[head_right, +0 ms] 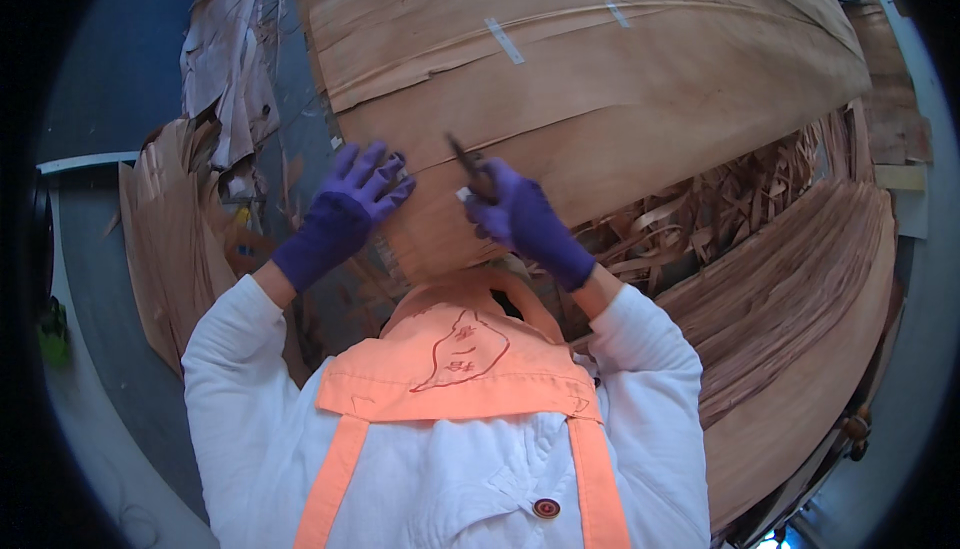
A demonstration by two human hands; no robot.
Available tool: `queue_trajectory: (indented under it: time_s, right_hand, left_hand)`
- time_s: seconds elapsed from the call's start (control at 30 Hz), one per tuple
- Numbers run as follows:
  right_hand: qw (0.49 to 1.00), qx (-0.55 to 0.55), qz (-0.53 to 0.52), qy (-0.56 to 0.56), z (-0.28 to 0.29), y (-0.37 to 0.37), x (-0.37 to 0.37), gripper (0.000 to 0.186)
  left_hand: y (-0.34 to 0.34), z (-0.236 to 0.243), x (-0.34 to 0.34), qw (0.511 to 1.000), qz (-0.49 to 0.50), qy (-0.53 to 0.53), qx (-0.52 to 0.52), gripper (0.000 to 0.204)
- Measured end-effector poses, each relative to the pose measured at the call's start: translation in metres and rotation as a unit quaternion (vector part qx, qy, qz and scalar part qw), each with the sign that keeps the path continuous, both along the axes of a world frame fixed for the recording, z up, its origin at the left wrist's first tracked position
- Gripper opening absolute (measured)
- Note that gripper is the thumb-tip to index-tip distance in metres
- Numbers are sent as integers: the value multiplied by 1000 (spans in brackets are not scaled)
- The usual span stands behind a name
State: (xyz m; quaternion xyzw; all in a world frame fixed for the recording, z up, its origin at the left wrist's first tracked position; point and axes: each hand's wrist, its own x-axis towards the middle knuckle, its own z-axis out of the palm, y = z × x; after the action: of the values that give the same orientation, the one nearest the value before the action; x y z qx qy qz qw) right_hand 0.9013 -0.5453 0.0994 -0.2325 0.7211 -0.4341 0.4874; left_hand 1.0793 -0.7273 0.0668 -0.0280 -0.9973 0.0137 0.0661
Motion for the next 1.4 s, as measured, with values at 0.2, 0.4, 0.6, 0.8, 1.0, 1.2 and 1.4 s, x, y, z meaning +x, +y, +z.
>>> queue_trajectory:
  time_s: [0.2, 0.4, 0.6, 0.8, 1.0, 1.2, 1.4]
  right_hand:
    - [979, -84, -184, -10, 0, 58, -64, 17]
    - [974, -107, -196, -28, -4, 51, -94, 17]
    - [979, -118, -164, 10, -15, 37, -112, 18]
    - [982, -70, -143, 107, -12, 6, -127, 22]
    - [947, 131, -24, 294, -24, -2, -143, 39]
    - [912, 154, -17, 380, -27, 8, -138, 45]
    - [866, 173, -39, 467, -34, 24, -127, 54]
  left_hand:
    - [35, 31, -89, 986, 22, 83, 144, 50]
    - [74, -16, -151, 976, 109, 133, 133, 66]
    - [74, -22, -154, 980, 96, 125, 120, 61]
    - [76, -22, -155, 977, 98, 141, 126, 58]
    - [75, -24, -152, 973, 98, 165, 129, 57]
    - [77, -28, -150, 970, 95, 172, 146, 57]
    - [73, -34, -150, 967, 97, 180, 155, 57]
